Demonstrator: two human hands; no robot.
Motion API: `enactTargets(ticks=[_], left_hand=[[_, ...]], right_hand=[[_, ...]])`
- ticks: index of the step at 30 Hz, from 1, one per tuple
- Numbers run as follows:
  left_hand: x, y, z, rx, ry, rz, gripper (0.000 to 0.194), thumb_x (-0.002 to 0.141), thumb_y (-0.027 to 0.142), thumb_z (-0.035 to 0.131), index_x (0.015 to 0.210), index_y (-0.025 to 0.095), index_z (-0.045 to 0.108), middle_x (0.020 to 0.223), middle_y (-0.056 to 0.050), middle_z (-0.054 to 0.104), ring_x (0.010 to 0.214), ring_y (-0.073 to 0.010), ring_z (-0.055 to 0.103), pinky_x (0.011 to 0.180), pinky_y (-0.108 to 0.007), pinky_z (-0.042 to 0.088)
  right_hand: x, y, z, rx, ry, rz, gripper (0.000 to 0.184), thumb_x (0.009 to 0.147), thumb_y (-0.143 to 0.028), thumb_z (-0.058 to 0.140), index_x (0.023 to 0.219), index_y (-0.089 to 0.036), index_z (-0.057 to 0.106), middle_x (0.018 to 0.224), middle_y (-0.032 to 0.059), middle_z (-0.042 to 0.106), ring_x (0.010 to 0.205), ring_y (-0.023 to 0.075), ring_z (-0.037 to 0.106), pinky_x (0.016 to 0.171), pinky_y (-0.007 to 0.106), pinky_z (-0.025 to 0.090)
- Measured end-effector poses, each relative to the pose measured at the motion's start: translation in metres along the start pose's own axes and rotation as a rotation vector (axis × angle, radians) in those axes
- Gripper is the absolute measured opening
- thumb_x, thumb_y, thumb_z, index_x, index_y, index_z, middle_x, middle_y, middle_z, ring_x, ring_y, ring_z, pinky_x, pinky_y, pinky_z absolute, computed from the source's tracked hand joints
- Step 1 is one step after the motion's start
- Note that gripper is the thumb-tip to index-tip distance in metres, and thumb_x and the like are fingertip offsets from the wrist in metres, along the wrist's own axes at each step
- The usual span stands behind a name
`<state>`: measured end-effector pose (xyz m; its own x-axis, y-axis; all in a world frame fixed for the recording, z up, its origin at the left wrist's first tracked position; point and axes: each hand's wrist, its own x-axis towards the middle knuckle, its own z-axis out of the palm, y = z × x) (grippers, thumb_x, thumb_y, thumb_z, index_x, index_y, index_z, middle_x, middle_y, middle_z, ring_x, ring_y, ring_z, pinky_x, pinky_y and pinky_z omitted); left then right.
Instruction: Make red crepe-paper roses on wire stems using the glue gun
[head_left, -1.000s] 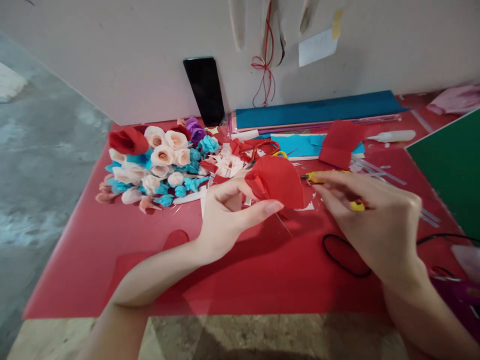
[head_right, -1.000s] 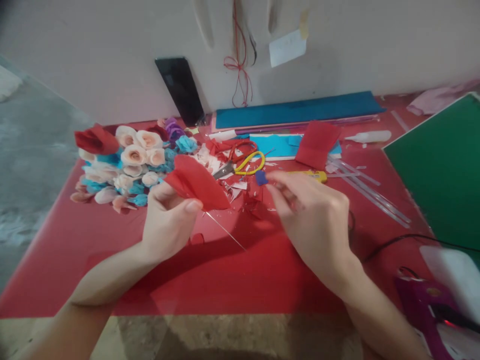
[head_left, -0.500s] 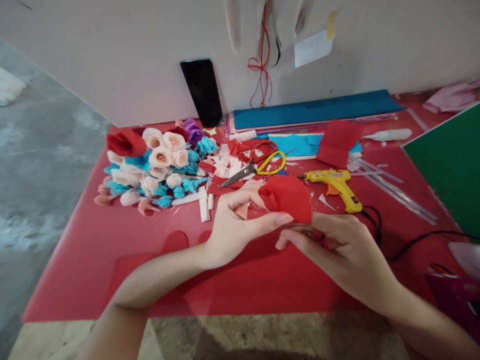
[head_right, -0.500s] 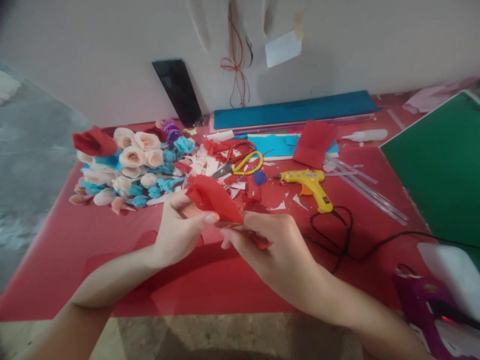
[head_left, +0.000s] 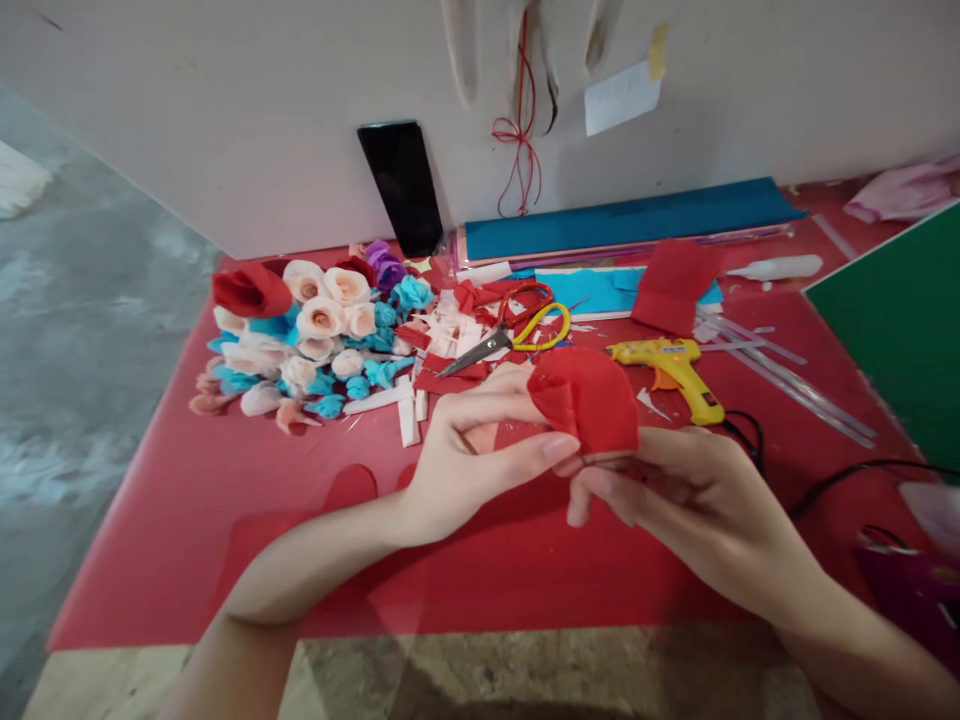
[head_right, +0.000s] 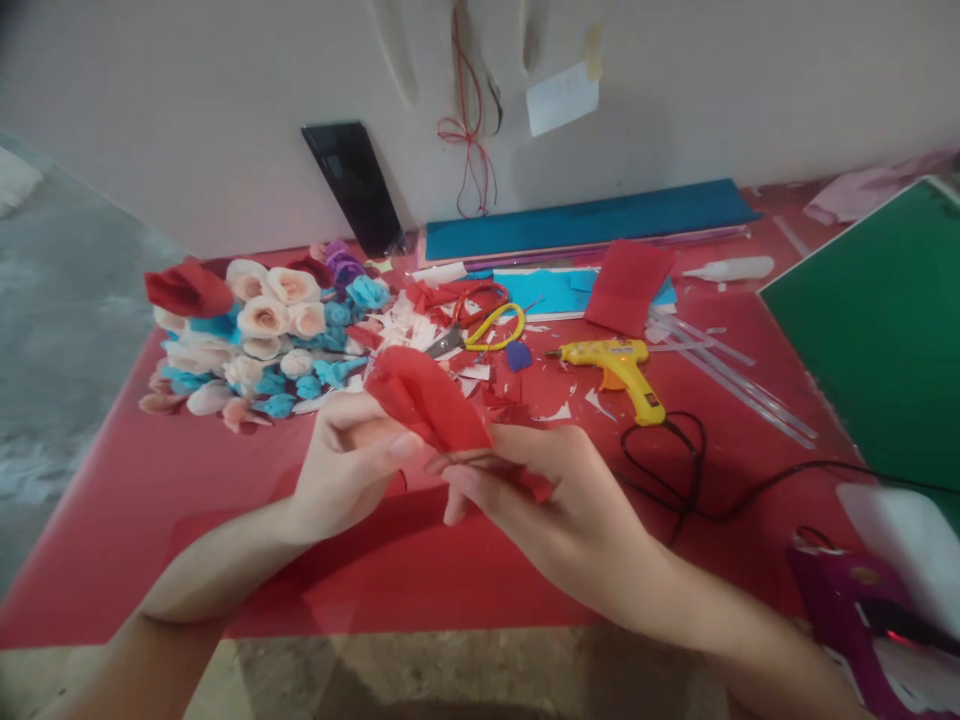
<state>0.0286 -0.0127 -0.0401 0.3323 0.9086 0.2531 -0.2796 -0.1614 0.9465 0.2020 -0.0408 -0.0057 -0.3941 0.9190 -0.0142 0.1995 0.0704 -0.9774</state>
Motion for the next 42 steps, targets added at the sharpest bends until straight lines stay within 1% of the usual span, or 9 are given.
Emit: enactTargets(ticks=[5, 9, 14, 25, 32, 34, 36, 39, 42], left_hand=[[0.000, -0.001, 0.001, -0.028, -0.017, -0.054, 0.008, 0.078, 0.025, 0.068, 0.072, 0.025, 0.072, 0.066, 0.001, 0.068, 0.079, -0.0155, 0.062, 0.083, -0.032, 0.049], [0.001, -0.001, 0.002, -0.007, -0.034, -0.068, 0.012, 0.079, 0.026, 0.067, 0.068, 0.023, 0.071, 0.058, 0.001, 0.065, 0.077, -0.0160, 0.061, 0.081, -0.033, 0.049], [0.004, 0.000, -0.001, -0.043, 0.139, 0.024, 0.005, 0.075, 0.029, 0.072, 0.069, 0.028, 0.072, 0.083, 0.004, 0.068, 0.078, -0.0119, 0.062, 0.076, -0.027, 0.050], [0.030, 0.023, -0.029, -0.067, 0.509, 0.192, 0.029, 0.063, 0.039, 0.079, 0.048, 0.022, 0.060, 0.050, 0.006, 0.041, 0.051, -0.0056, 0.043, 0.055, -0.019, 0.043], [0.031, 0.029, -0.033, -0.099, 0.492, 0.170, 0.030, 0.065, 0.044, 0.076, 0.054, 0.020, 0.061, 0.054, 0.005, 0.042, 0.054, -0.0076, 0.042, 0.056, -0.023, 0.040], [0.029, 0.030, -0.032, -0.098, 0.478, 0.162, 0.031, 0.065, 0.044, 0.076, 0.054, 0.020, 0.060, 0.054, 0.005, 0.040, 0.053, -0.0077, 0.041, 0.054, -0.023, 0.039], [0.027, 0.031, -0.031, -0.075, 0.459, 0.148, 0.032, 0.066, 0.044, 0.075, 0.052, 0.020, 0.059, 0.054, 0.004, 0.040, 0.052, -0.0078, 0.041, 0.052, -0.023, 0.038], [0.024, 0.032, -0.030, -0.032, 0.430, 0.143, 0.030, 0.067, 0.044, 0.075, 0.052, 0.021, 0.062, 0.056, 0.003, 0.046, 0.056, -0.0086, 0.044, 0.054, -0.023, 0.040], [0.022, 0.029, -0.029, -0.020, 0.415, 0.171, 0.021, 0.066, 0.039, 0.076, 0.056, 0.023, 0.067, 0.058, 0.003, 0.053, 0.059, -0.0091, 0.048, 0.060, -0.024, 0.043]], right_hand=[[0.001, -0.001, 0.002, 0.055, 0.012, 0.022, 0.009, 0.083, -0.021, 0.059, 0.082, -0.019, 0.068, 0.066, -0.0026, 0.066, 0.064, 0.0093, 0.062, 0.053, 0.015, 0.045], [0.003, 0.002, 0.002, -0.001, 0.035, -0.009, 0.015, 0.085, -0.023, 0.058, 0.074, -0.019, 0.069, 0.055, -0.0048, 0.056, 0.049, 0.0052, 0.048, 0.045, 0.016, 0.037], [0.002, 0.001, 0.000, -0.044, 0.045, -0.057, 0.016, 0.086, -0.019, 0.057, 0.075, -0.018, 0.068, 0.063, -0.0029, 0.064, 0.056, 0.0064, 0.055, 0.054, 0.016, 0.043], [0.004, 0.014, -0.015, -0.474, -0.069, -0.164, 0.015, 0.087, -0.019, 0.054, 0.083, -0.021, 0.068, 0.080, 0.0013, 0.069, 0.073, 0.0151, 0.065, 0.060, 0.022, 0.050], [0.015, 0.027, -0.013, -0.689, 0.331, -0.224, 0.032, 0.081, -0.026, 0.061, 0.051, -0.017, 0.059, 0.042, -0.0026, 0.048, 0.037, 0.0073, 0.040, 0.038, 0.021, 0.033], [0.019, 0.030, -0.011, -0.696, 0.375, -0.233, 0.012, 0.083, -0.021, 0.057, 0.083, -0.016, 0.068, 0.064, 0.0010, 0.062, 0.046, 0.0094, 0.050, 0.044, 0.021, 0.041], [0.022, 0.029, -0.010, -0.706, 0.375, -0.255, 0.033, 0.083, -0.017, 0.053, 0.116, -0.018, 0.059, 0.102, 0.0081, 0.065, 0.070, 0.0139, 0.062, 0.057, 0.024, 0.051], [0.023, 0.015, -0.005, -0.649, 0.327, -0.316, 0.027, 0.084, -0.016, 0.052, 0.109, -0.020, 0.062, 0.116, 0.0087, 0.060, 0.098, 0.0182, 0.061, 0.075, 0.027, 0.053], [0.026, -0.006, 0.005, -0.482, 0.307, -0.328, 0.013, 0.082, -0.017, 0.057, 0.091, -0.021, 0.066, 0.096, 0.0047, 0.067, 0.093, 0.0168, 0.063, 0.078, 0.026, 0.053]])
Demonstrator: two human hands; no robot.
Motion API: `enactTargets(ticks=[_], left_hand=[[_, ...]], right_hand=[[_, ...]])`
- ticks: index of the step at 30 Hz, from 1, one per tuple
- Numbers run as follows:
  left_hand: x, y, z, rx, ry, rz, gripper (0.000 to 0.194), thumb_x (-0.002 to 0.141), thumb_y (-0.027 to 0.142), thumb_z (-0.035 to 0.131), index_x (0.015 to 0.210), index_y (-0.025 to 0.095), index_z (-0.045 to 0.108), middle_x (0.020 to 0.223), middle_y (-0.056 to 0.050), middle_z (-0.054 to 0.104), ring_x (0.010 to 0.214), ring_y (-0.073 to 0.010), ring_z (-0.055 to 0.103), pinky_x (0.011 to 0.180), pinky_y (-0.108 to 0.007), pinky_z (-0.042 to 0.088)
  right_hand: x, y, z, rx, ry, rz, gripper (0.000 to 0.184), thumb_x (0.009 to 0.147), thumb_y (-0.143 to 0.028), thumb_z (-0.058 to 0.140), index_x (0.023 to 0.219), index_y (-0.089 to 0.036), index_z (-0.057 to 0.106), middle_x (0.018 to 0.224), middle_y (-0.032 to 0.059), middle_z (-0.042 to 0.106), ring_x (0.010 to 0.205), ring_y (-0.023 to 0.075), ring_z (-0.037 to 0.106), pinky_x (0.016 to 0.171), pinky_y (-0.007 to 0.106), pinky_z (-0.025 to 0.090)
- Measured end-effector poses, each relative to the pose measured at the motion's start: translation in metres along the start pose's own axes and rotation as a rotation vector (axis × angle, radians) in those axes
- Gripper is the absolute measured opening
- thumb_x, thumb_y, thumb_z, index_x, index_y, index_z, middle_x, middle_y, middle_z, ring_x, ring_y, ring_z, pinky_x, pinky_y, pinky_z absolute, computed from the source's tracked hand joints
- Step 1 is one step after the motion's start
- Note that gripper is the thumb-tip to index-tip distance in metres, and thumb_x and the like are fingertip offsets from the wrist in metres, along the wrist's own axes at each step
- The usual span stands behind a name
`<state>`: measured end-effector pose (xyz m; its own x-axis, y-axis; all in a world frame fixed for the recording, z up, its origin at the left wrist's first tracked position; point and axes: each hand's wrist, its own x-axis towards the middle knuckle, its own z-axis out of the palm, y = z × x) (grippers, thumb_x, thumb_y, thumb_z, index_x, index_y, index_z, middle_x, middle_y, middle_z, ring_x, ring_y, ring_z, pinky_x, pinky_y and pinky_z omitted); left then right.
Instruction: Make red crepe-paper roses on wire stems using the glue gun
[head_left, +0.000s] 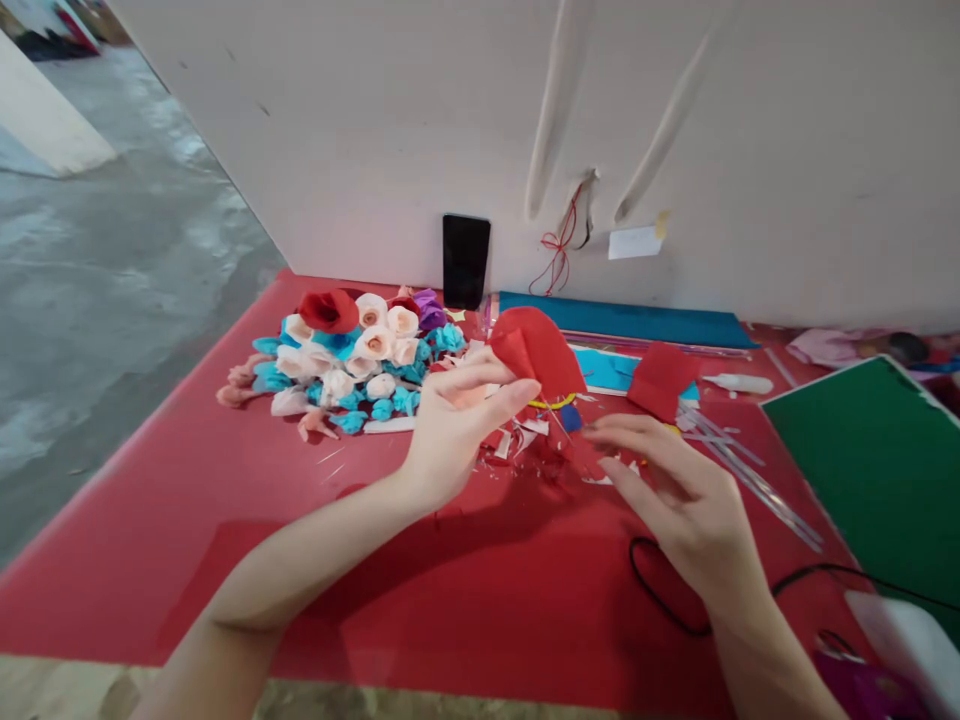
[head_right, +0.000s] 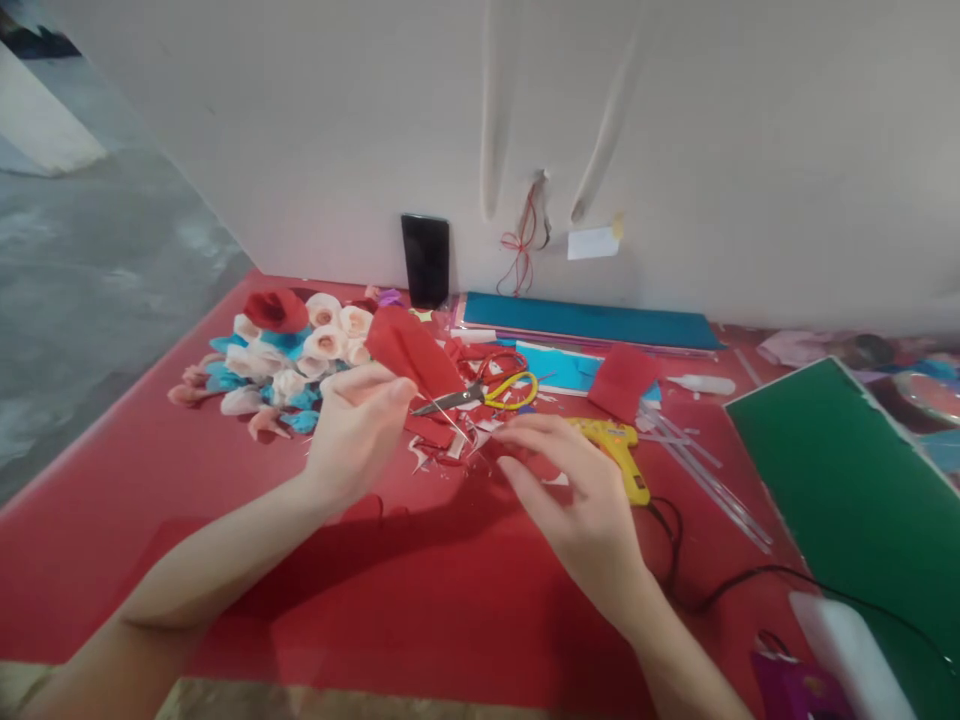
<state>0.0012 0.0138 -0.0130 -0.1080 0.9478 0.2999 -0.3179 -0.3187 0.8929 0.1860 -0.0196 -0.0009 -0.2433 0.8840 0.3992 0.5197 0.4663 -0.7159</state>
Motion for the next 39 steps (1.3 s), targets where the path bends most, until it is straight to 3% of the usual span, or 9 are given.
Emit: enactTargets(ticks=[5, 9, 17, 23, 28, 31, 33, 35, 39], left_hand=[[-0.006, -0.005, -0.001, 0.090, -0.077, 0.050, 0.009, 0.068, 0.033, 0.076, 0.065, 0.025, 0.073, 0.069, 0.000, 0.065, 0.069, -0.0137, 0.058, 0.069, -0.029, 0.049], [-0.006, -0.004, -0.002, 0.182, -0.156, 0.114, 0.003, 0.070, 0.027, 0.075, 0.072, 0.026, 0.074, 0.078, -0.001, 0.068, 0.077, -0.0149, 0.059, 0.077, -0.030, 0.048], [0.005, 0.003, -0.008, 0.202, 0.012, 0.139, 0.010, 0.070, 0.029, 0.074, 0.063, 0.022, 0.070, 0.065, 0.002, 0.062, 0.065, -0.0111, 0.057, 0.064, -0.025, 0.048], [0.007, -0.001, -0.008, 0.098, 0.017, 0.111, 0.010, 0.068, 0.030, 0.075, 0.062, 0.023, 0.071, 0.067, 0.002, 0.063, 0.065, -0.0105, 0.057, 0.065, -0.025, 0.048], [0.006, -0.005, -0.007, 0.003, 0.007, 0.038, 0.012, 0.067, 0.032, 0.077, 0.062, 0.023, 0.070, 0.065, 0.002, 0.061, 0.064, -0.0097, 0.055, 0.066, -0.025, 0.046], [0.004, -0.004, -0.004, -0.035, -0.026, 0.018, 0.013, 0.066, 0.031, 0.078, 0.060, 0.024, 0.070, 0.062, 0.004, 0.060, 0.062, -0.0086, 0.053, 0.067, -0.024, 0.046], [0.002, -0.003, -0.002, -0.041, -0.052, -0.003, 0.012, 0.066, 0.030, 0.078, 0.060, 0.024, 0.070, 0.060, 0.005, 0.059, 0.059, -0.0078, 0.052, 0.064, -0.023, 0.046], [-0.001, -0.003, 0.000, -0.036, -0.076, -0.033, 0.012, 0.067, 0.027, 0.077, 0.058, 0.023, 0.069, 0.058, 0.005, 0.057, 0.055, -0.0069, 0.050, 0.060, -0.022, 0.045], [-0.011, -0.007, 0.007, -0.036, -0.165, -0.128, 0.011, 0.065, 0.024, 0.079, 0.059, 0.021, 0.070, 0.058, 0.003, 0.059, 0.056, -0.0080, 0.052, 0.059, -0.023, 0.045]], right_hand=[[0.018, -0.019, 0.011, 0.279, -0.046, 0.084, 0.012, 0.078, -0.021, 0.065, 0.089, -0.022, 0.068, 0.088, 0.0008, 0.068, 0.081, 0.0145, 0.063, 0.072, 0.025, 0.052], [0.025, -0.018, 0.019, 0.332, -0.064, 0.158, 0.012, 0.081, -0.025, 0.062, 0.088, -0.023, 0.071, 0.082, -0.0001, 0.069, 0.076, 0.0145, 0.063, 0.067, 0.026, 0.051], [0.015, -0.006, 0.015, 0.174, -0.186, 0.150, 0.009, 0.078, -0.024, 0.064, 0.074, -0.021, 0.071, 0.075, 0.0020, 0.070, 0.069, 0.0150, 0.064, 0.065, 0.025, 0.052], [0.004, 0.024, 0.014, -0.035, -0.309, 0.133, 0.013, 0.079, -0.024, 0.062, 0.072, -0.022, 0.071, 0.078, 0.0024, 0.070, 0.071, 0.0162, 0.064, 0.067, 0.026, 0.049], [-0.001, 0.039, 0.012, -0.163, -0.164, 0.213, 0.038, 0.082, -0.033, 0.058, 0.049, -0.015, 0.062, 0.041, -0.0015, 0.049, 0.040, 0.0098, 0.046, 0.042, 0.021, 0.036], [0.000, 0.038, 0.008, -0.141, -0.053, 0.232, 0.021, 0.084, -0.028, 0.055, 0.089, -0.014, 0.069, 0.059, -0.0002, 0.059, 0.045, 0.0094, 0.050, 0.043, 0.020, 0.040], [0.000, 0.032, 0.006, -0.084, -0.063, 0.197, 0.036, 0.083, -0.023, 0.053, 0.118, -0.016, 0.057, 0.086, 0.0048, 0.066, 0.062, 0.0125, 0.061, 0.052, 0.021, 0.048], [-0.001, 0.022, 0.005, -0.026, -0.098, 0.153, 0.036, 0.083, -0.021, 0.052, 0.118, -0.019, 0.057, 0.098, 0.0072, 0.066, 0.075, 0.0150, 0.065, 0.059, 0.023, 0.052], [-0.004, -0.005, 0.005, 0.059, -0.124, 0.114, 0.015, 0.082, -0.022, 0.056, 0.094, -0.019, 0.066, 0.081, 0.0024, 0.070, 0.070, 0.0135, 0.065, 0.064, 0.021, 0.053]])
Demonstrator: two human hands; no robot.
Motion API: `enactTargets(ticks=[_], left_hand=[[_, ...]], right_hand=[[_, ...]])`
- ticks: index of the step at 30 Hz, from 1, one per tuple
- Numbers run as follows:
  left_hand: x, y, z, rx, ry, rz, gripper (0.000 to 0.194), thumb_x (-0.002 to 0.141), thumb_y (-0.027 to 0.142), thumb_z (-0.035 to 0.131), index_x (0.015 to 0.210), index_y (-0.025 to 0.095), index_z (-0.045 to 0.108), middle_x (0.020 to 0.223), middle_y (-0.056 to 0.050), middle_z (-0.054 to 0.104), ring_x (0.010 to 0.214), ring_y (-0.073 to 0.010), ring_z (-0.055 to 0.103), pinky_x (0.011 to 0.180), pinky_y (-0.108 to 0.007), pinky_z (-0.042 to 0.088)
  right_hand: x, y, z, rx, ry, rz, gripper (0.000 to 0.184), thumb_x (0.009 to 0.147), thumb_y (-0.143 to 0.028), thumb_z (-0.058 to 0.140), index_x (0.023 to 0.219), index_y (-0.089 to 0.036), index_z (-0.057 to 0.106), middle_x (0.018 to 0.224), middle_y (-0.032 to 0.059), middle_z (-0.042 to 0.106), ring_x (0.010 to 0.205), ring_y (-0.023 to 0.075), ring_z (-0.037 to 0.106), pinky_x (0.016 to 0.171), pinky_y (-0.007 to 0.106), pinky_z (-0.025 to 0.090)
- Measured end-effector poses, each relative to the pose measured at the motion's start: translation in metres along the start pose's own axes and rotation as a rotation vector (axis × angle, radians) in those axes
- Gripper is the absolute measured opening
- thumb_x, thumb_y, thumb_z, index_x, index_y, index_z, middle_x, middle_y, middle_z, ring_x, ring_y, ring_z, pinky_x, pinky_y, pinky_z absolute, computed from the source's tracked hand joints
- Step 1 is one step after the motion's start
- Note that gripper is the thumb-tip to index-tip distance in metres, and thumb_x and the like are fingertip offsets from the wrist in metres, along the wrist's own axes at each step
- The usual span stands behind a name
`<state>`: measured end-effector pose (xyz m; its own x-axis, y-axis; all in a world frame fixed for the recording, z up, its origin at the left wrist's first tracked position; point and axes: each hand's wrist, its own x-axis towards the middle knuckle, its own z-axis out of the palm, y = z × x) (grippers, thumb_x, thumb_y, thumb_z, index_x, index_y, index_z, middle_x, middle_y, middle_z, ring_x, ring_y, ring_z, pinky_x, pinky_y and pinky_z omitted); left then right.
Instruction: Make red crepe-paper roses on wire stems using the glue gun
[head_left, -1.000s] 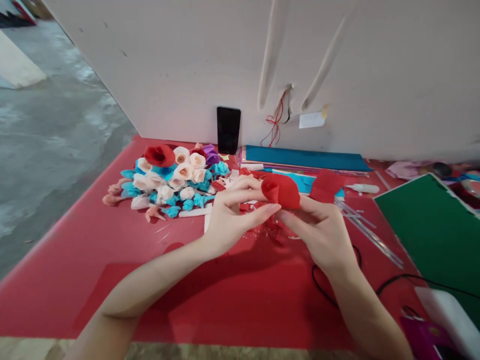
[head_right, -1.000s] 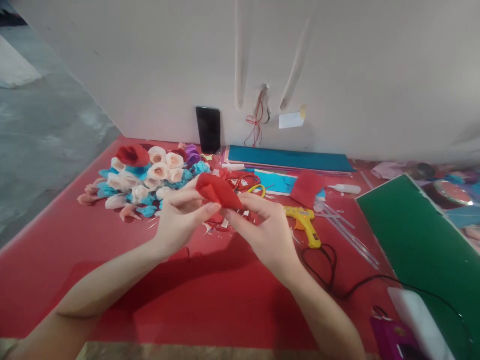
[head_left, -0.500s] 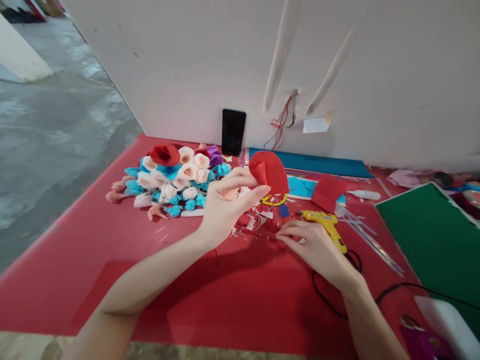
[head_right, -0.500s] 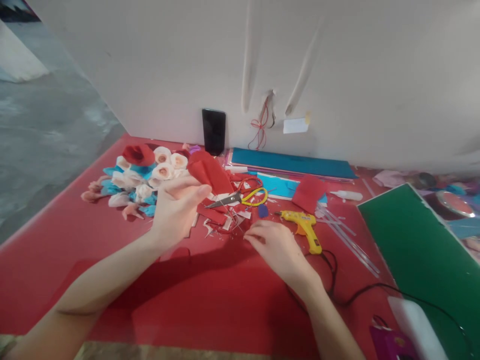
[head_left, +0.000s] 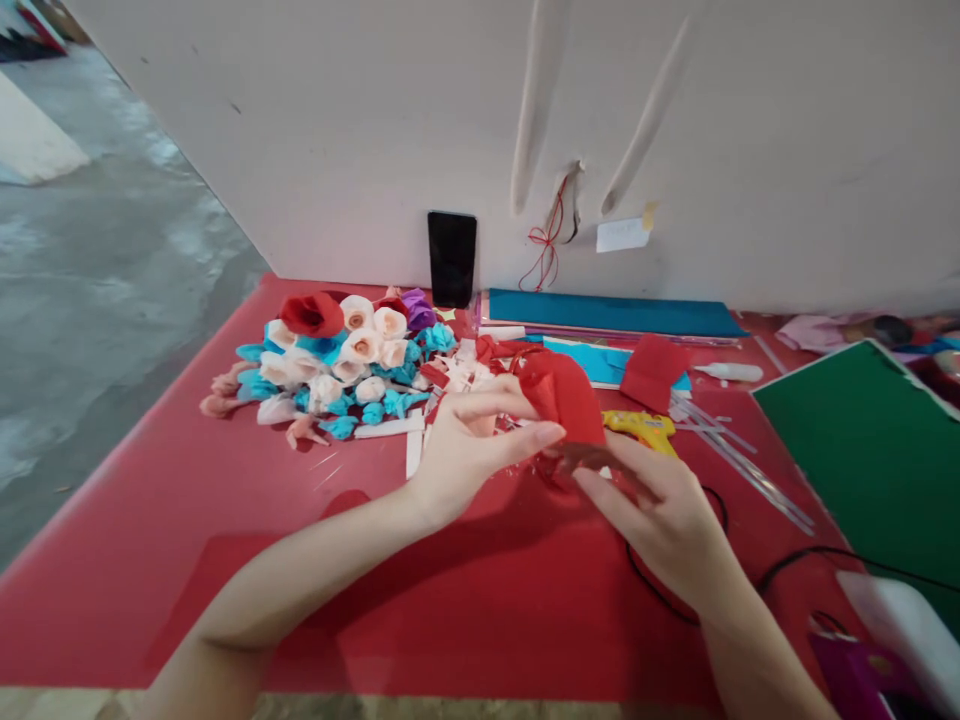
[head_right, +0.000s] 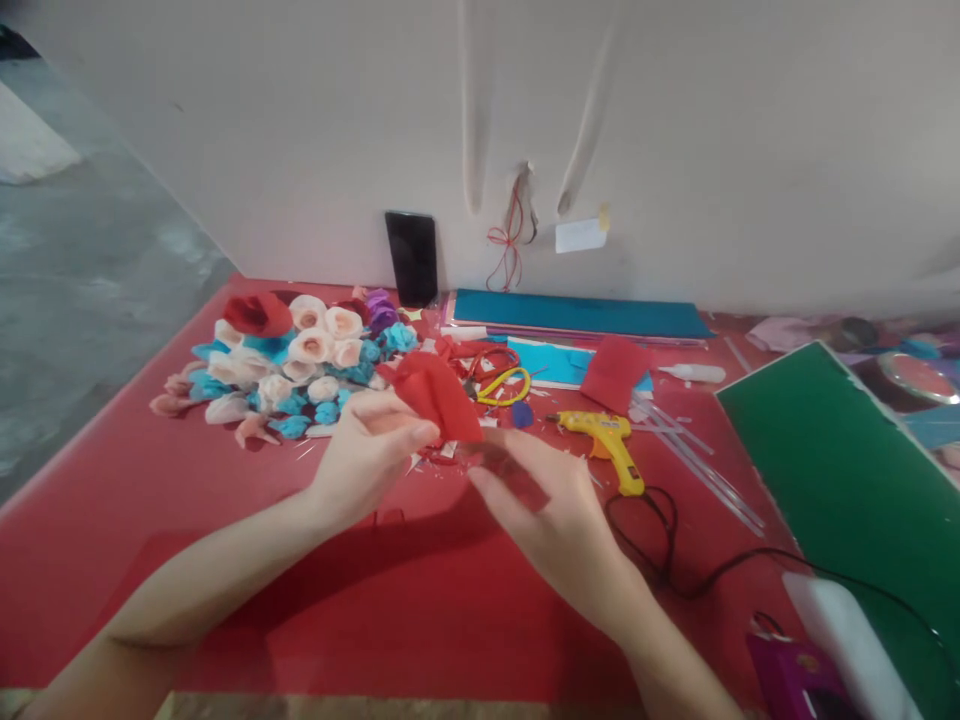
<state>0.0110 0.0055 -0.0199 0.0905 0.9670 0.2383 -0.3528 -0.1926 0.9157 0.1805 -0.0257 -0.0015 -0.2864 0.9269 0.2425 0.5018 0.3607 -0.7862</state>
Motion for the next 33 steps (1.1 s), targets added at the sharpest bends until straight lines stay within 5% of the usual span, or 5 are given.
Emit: enactTargets(ticks=[5, 12, 16, 24, 33], left_hand=[[-0.009, -0.003, 0.009, -0.006, -0.085, -0.092, 0.016, 0.061, 0.028, 0.080, 0.061, 0.017, 0.070, 0.066, -0.001, 0.063, 0.063, -0.0122, 0.058, 0.061, -0.025, 0.049], [-0.013, -0.001, 0.011, -0.094, -0.225, -0.177, 0.008, 0.068, 0.022, 0.075, 0.066, 0.017, 0.069, 0.056, 0.001, 0.061, 0.047, -0.0110, 0.056, 0.047, -0.025, 0.050], [-0.012, -0.002, 0.009, 0.021, -0.235, -0.129, 0.007, 0.069, 0.023, 0.075, 0.066, 0.018, 0.070, 0.063, -0.001, 0.063, 0.063, -0.0153, 0.062, 0.058, -0.028, 0.054], [-0.011, -0.010, 0.008, 0.040, -0.229, -0.067, 0.005, 0.069, 0.022, 0.076, 0.069, 0.019, 0.072, 0.082, -0.003, 0.067, 0.080, -0.0150, 0.060, 0.074, -0.030, 0.052], [-0.013, -0.011, 0.010, -0.086, -0.339, -0.152, 0.005, 0.076, 0.017, 0.068, 0.080, 0.020, 0.069, 0.073, -0.002, 0.061, 0.069, -0.0137, 0.058, 0.055, -0.024, 0.051]], right_hand=[[-0.004, -0.019, -0.001, 0.117, -0.041, -0.028, 0.008, 0.080, -0.016, 0.060, 0.077, -0.016, 0.067, 0.065, -0.0015, 0.066, 0.058, 0.0098, 0.062, 0.054, 0.015, 0.048], [-0.006, -0.009, -0.002, 0.399, -0.140, 0.047, 0.021, 0.088, -0.016, 0.050, 0.075, -0.015, 0.067, 0.068, 0.0008, 0.067, 0.063, 0.0107, 0.065, 0.060, 0.016, 0.051], [-0.006, -0.009, -0.004, 0.459, -0.160, 0.076, 0.021, 0.088, -0.013, 0.050, 0.074, -0.015, 0.065, 0.067, 0.0007, 0.067, 0.063, 0.0099, 0.064, 0.060, 0.015, 0.051], [-0.009, -0.010, -0.006, 0.335, -0.108, 0.102, 0.021, 0.085, -0.013, 0.051, 0.068, -0.017, 0.062, 0.066, -0.0015, 0.068, 0.062, 0.0092, 0.064, 0.059, 0.014, 0.050], [-0.013, -0.010, -0.006, 0.117, -0.121, 0.100, 0.023, 0.085, -0.014, 0.048, 0.065, -0.018, 0.060, 0.058, -0.0016, 0.062, 0.056, 0.0112, 0.061, 0.051, 0.019, 0.045]])
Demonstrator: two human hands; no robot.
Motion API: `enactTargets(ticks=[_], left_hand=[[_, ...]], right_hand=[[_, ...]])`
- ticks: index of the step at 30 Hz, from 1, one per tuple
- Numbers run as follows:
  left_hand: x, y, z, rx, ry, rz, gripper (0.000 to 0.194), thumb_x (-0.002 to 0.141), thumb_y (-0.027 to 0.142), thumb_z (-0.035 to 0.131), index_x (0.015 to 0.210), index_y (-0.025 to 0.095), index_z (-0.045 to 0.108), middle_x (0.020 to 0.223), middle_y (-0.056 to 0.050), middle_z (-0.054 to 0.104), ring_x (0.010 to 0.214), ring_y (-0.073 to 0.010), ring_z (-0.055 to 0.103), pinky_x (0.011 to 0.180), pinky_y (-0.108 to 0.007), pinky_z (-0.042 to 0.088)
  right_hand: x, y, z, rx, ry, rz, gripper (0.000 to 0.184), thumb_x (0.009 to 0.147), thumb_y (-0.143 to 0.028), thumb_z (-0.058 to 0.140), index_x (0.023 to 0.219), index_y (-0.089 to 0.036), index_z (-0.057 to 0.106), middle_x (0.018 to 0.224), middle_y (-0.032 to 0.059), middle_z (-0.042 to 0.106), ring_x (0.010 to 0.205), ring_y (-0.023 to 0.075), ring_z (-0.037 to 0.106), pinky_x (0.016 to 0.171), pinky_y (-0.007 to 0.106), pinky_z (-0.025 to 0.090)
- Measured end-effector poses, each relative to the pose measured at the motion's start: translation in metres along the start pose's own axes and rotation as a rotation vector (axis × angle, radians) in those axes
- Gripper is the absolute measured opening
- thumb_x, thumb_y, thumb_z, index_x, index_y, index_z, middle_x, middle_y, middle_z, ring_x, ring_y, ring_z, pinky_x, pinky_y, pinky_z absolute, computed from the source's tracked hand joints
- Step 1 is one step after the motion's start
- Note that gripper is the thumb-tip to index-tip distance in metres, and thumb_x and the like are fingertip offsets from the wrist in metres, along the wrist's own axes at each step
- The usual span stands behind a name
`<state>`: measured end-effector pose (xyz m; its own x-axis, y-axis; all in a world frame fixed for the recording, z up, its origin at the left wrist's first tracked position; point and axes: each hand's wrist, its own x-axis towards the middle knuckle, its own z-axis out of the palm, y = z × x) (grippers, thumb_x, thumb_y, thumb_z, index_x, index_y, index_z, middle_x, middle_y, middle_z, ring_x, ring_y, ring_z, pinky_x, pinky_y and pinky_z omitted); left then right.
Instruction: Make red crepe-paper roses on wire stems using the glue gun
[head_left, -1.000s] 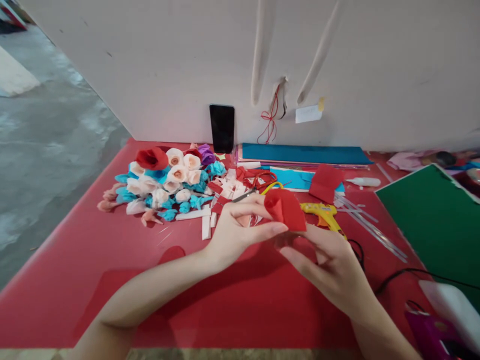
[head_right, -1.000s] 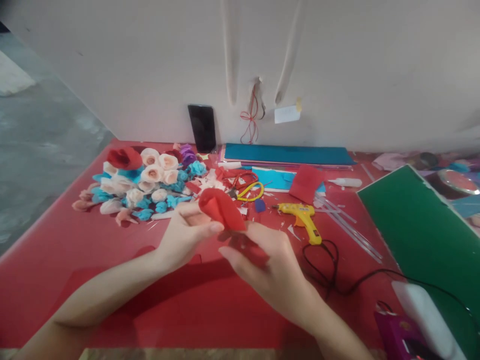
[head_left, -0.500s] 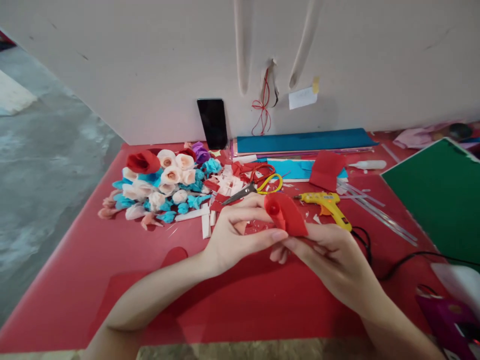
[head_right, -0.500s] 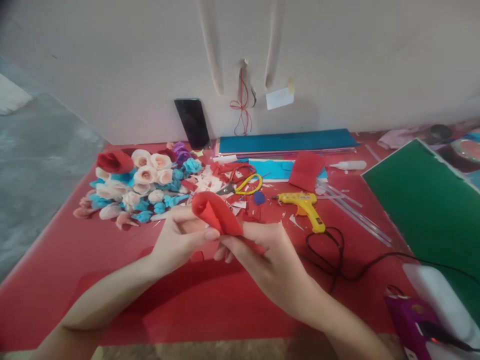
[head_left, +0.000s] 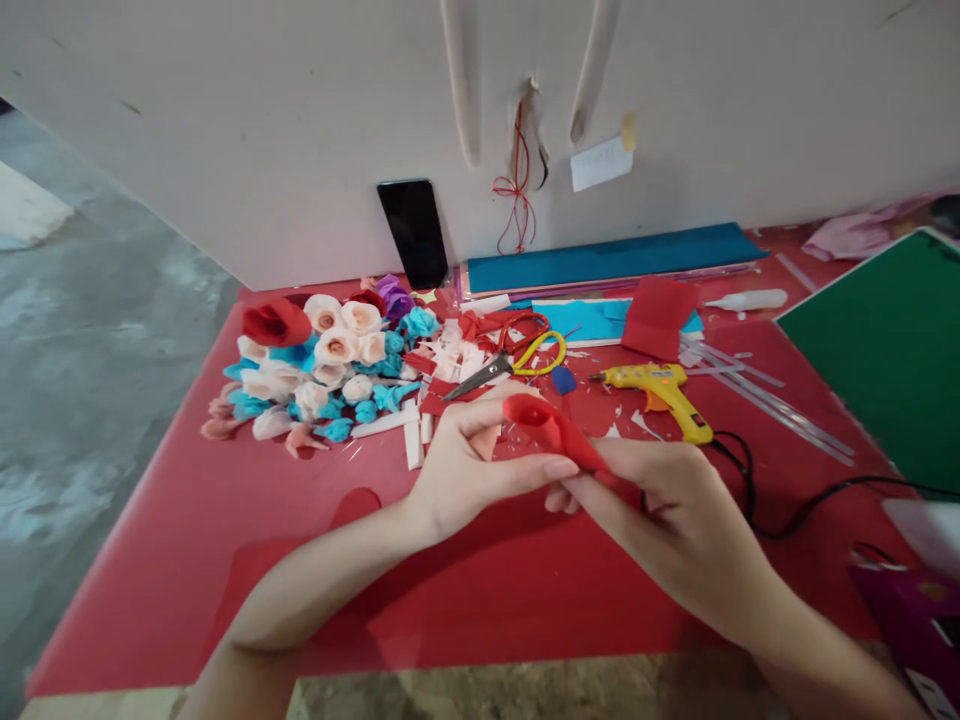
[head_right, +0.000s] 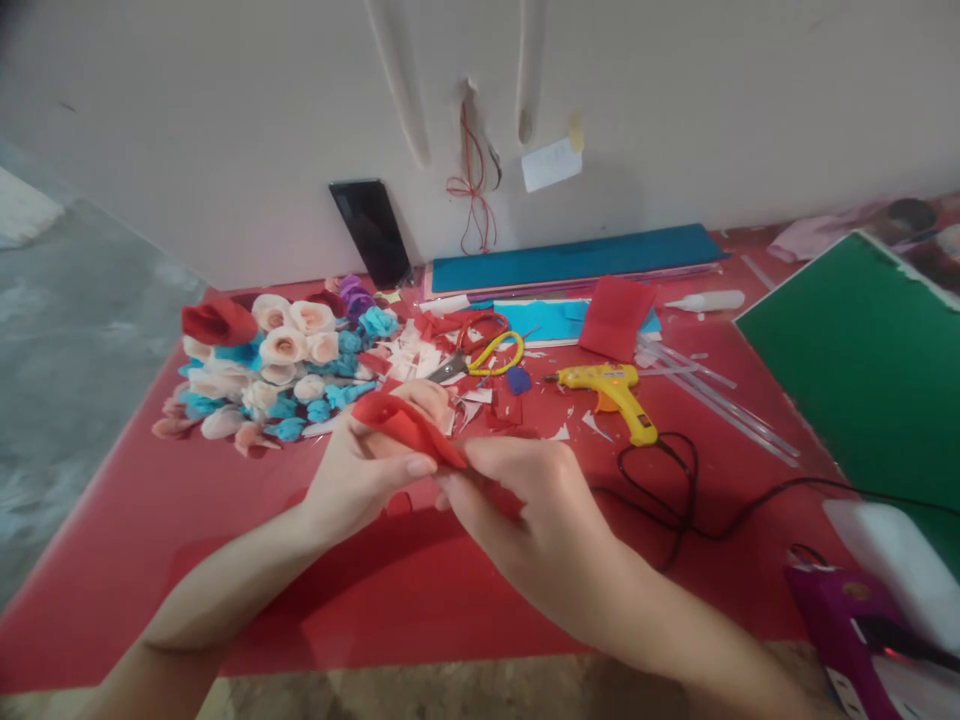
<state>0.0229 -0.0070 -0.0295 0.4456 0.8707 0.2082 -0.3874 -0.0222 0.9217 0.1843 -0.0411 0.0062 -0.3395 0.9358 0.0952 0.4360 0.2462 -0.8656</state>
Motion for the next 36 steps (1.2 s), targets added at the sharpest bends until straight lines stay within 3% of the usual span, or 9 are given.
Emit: enactTargets(ticks=[6, 16, 22, 28, 30, 32, 34, 36], left_hand=[[0.002, 0.001, -0.005, 0.211, 0.050, 0.067, 0.005, 0.074, 0.025, 0.072, 0.073, 0.020, 0.071, 0.080, -0.003, 0.063, 0.080, -0.0146, 0.056, 0.078, -0.029, 0.046], [0.006, 0.004, -0.004, 0.397, -0.007, 0.122, 0.008, 0.071, 0.022, 0.074, 0.075, 0.017, 0.069, 0.075, -0.002, 0.064, 0.078, -0.0145, 0.058, 0.078, -0.030, 0.046], [0.004, 0.001, -0.004, 0.421, 0.012, 0.141, 0.008, 0.072, 0.020, 0.073, 0.078, 0.018, 0.069, 0.076, -0.001, 0.065, 0.076, -0.0144, 0.059, 0.074, -0.029, 0.048], [0.007, -0.001, -0.003, 0.393, 0.052, 0.122, 0.024, 0.069, 0.020, 0.075, 0.089, 0.018, 0.062, 0.083, 0.000, 0.063, 0.080, -0.0144, 0.060, 0.078, -0.027, 0.045], [0.008, 0.002, -0.002, 0.491, -0.026, 0.068, 0.018, 0.074, 0.021, 0.070, 0.086, 0.017, 0.058, 0.077, 0.001, 0.059, 0.074, -0.0123, 0.058, 0.072, -0.025, 0.045], [0.005, 0.003, 0.003, 0.676, -0.201, -0.006, 0.011, 0.082, 0.023, 0.060, 0.076, 0.016, 0.054, 0.071, 0.002, 0.057, 0.066, -0.0099, 0.055, 0.063, -0.022, 0.043], [-0.003, -0.004, 0.014, 0.824, -0.483, -0.079, 0.017, 0.088, 0.026, 0.052, 0.076, 0.015, 0.056, 0.071, 0.001, 0.060, 0.065, -0.0097, 0.055, 0.063, -0.023, 0.043], [-0.014, -0.022, 0.031, 0.952, -0.757, 0.022, 0.017, 0.090, 0.022, 0.048, 0.078, 0.016, 0.059, 0.072, 0.001, 0.064, 0.070, -0.0114, 0.056, 0.070, -0.025, 0.043]], right_hand=[[-0.003, 0.002, -0.001, -0.059, 0.008, -0.015, 0.025, 0.087, -0.017, 0.048, 0.065, -0.018, 0.060, 0.061, -0.0011, 0.063, 0.055, 0.0101, 0.059, 0.051, 0.019, 0.044], [-0.005, 0.007, -0.017, -0.168, -0.039, -0.058, 0.019, 0.086, -0.014, 0.051, 0.070, -0.016, 0.061, 0.059, -0.0032, 0.060, 0.051, 0.0066, 0.053, 0.047, 0.016, 0.037], [0.002, 0.010, -0.024, -0.249, -0.114, -0.141, 0.014, 0.086, -0.017, 0.054, 0.075, -0.017, 0.062, 0.063, -0.0030, 0.062, 0.054, 0.0071, 0.053, 0.053, 0.017, 0.039], [0.002, 0.007, -0.028, -0.309, -0.023, -0.127, 0.029, 0.089, -0.021, 0.052, 0.060, -0.018, 0.055, 0.054, -0.0037, 0.054, 0.050, 0.0078, 0.048, 0.049, 0.021, 0.035], [-0.001, 0.003, -0.033, -0.343, 0.076, -0.134, 0.029, 0.089, -0.023, 0.053, 0.060, -0.019, 0.055, 0.051, -0.0034, 0.048, 0.049, 0.0085, 0.046, 0.046, 0.023, 0.033], [-0.005, -0.001, -0.037, -0.351, 0.166, -0.125, 0.030, 0.089, -0.025, 0.053, 0.060, -0.020, 0.054, 0.050, -0.0028, 0.049, 0.047, 0.0091, 0.045, 0.043, 0.025, 0.030], [-0.009, -0.002, -0.041, -0.339, 0.209, -0.098, 0.031, 0.090, -0.029, 0.052, 0.060, -0.021, 0.056, 0.054, -0.0015, 0.055, 0.047, 0.0097, 0.047, 0.041, 0.026, 0.030], [-0.012, -0.001, -0.043, -0.317, 0.221, -0.077, 0.032, 0.090, -0.032, 0.051, 0.060, -0.022, 0.057, 0.061, -0.0002, 0.061, 0.049, 0.0105, 0.051, 0.042, 0.026, 0.033]])
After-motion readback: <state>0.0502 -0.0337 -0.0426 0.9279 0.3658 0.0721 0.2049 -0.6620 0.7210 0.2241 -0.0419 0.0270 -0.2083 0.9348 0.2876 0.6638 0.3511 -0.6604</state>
